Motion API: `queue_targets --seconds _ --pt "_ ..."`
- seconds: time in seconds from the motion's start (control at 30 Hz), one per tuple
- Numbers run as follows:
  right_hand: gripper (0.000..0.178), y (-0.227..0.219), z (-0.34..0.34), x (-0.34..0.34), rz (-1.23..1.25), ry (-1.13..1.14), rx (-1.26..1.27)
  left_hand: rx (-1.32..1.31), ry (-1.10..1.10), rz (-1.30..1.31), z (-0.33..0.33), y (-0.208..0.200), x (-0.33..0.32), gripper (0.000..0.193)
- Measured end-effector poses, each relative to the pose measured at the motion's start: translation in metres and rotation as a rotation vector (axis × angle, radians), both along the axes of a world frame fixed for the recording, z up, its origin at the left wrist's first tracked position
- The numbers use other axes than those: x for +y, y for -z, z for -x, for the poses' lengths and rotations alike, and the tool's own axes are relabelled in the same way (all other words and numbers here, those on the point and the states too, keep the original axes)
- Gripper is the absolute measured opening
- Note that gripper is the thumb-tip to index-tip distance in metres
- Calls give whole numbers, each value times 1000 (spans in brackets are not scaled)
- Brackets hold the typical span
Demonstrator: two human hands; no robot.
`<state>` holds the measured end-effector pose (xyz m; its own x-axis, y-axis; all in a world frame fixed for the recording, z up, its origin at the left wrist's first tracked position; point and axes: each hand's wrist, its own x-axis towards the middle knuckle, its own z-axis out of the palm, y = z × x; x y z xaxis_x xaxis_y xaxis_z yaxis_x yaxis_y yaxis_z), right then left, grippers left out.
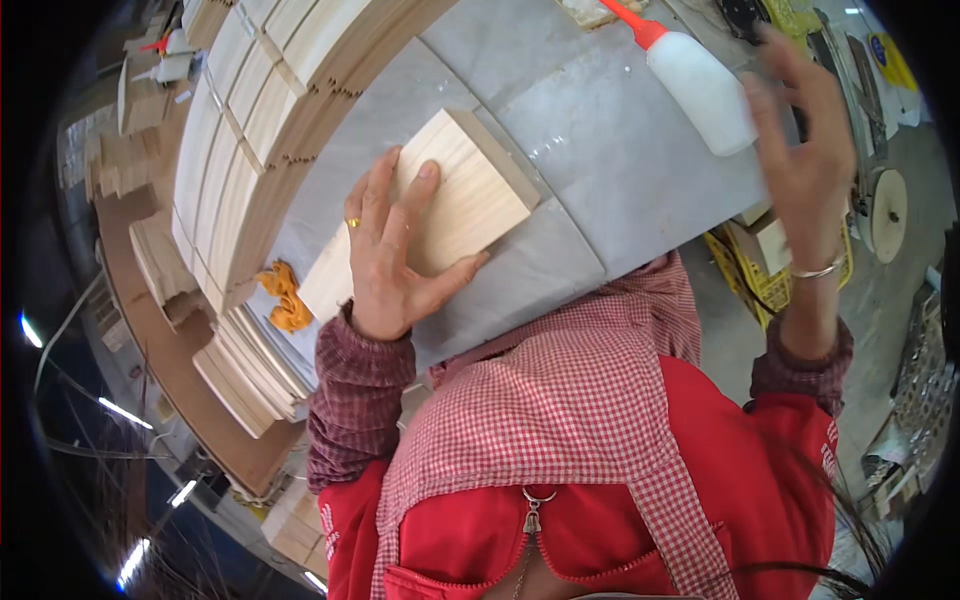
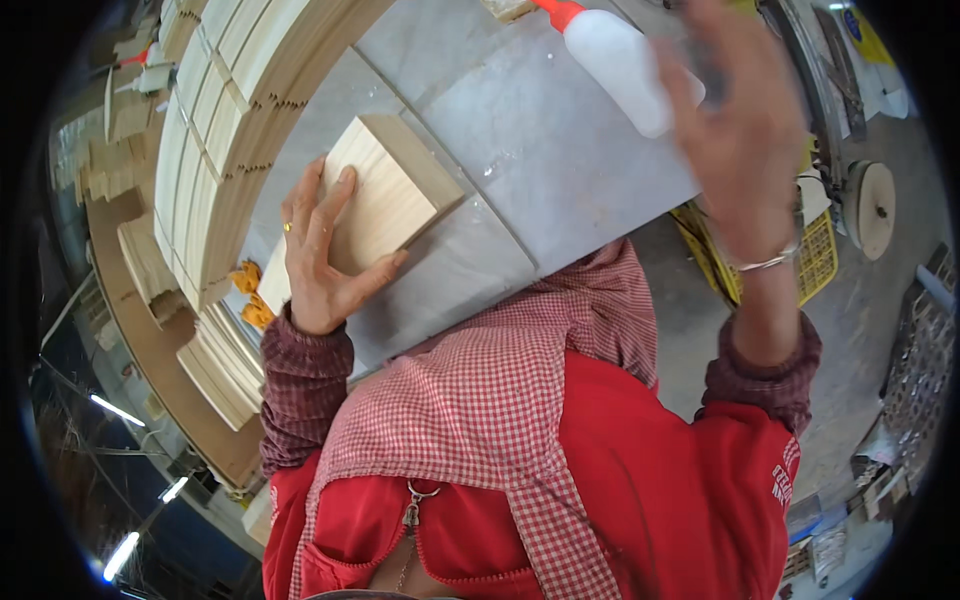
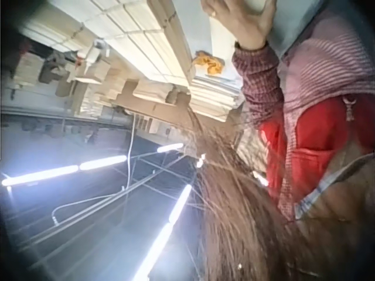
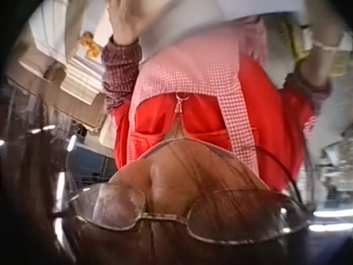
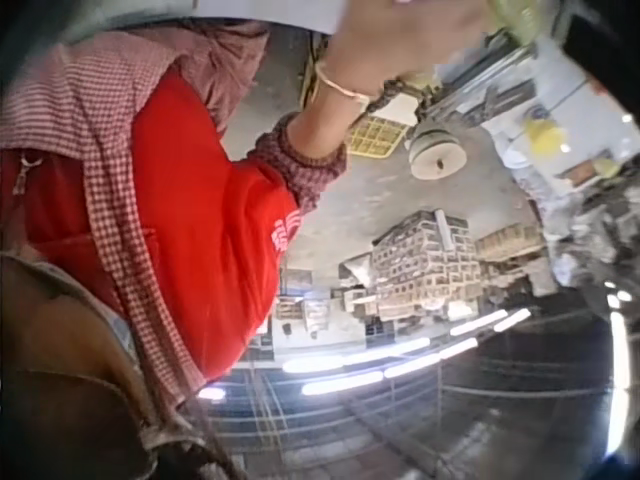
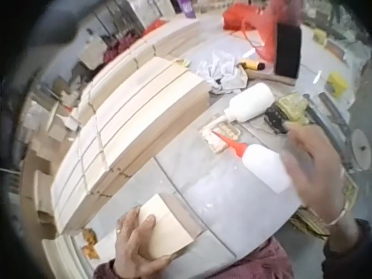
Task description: Assemble small wooden boxes using glue and a pneumatic nail gun.
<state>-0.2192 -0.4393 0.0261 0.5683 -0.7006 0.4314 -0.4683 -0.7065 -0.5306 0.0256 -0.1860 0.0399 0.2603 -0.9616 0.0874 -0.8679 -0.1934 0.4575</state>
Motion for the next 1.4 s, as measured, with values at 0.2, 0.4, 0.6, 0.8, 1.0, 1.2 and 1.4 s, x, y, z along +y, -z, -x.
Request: queue_targets --seconds 0.2,0.4,0.6,0.8,1.0,1.2,1.4 --pt "46 32 52 -38 40 274 481 -13 30 96 -2 10 -1 77" --pt "49 20 45 -67 64 295 534 -41 22 176 -3 17 4 74" --pt "43 -98 25 -6 -473 196 500 -40 0 216 -3 21 9 73" --pt "39 -145 -27 71 -787 -131 406 -44 -11 239 -7 20 9 72" --pt "42 -131 -40 106 -875 -221 555 -52 -13 256 -7 22 5 71" --pt "39 -146 -49 100 -988 -211 495 -68 -23 273 -6 28 8 70" --pt "23 -160 -87 83 -789 -308 485 -67 -34 284 0 25 12 70"
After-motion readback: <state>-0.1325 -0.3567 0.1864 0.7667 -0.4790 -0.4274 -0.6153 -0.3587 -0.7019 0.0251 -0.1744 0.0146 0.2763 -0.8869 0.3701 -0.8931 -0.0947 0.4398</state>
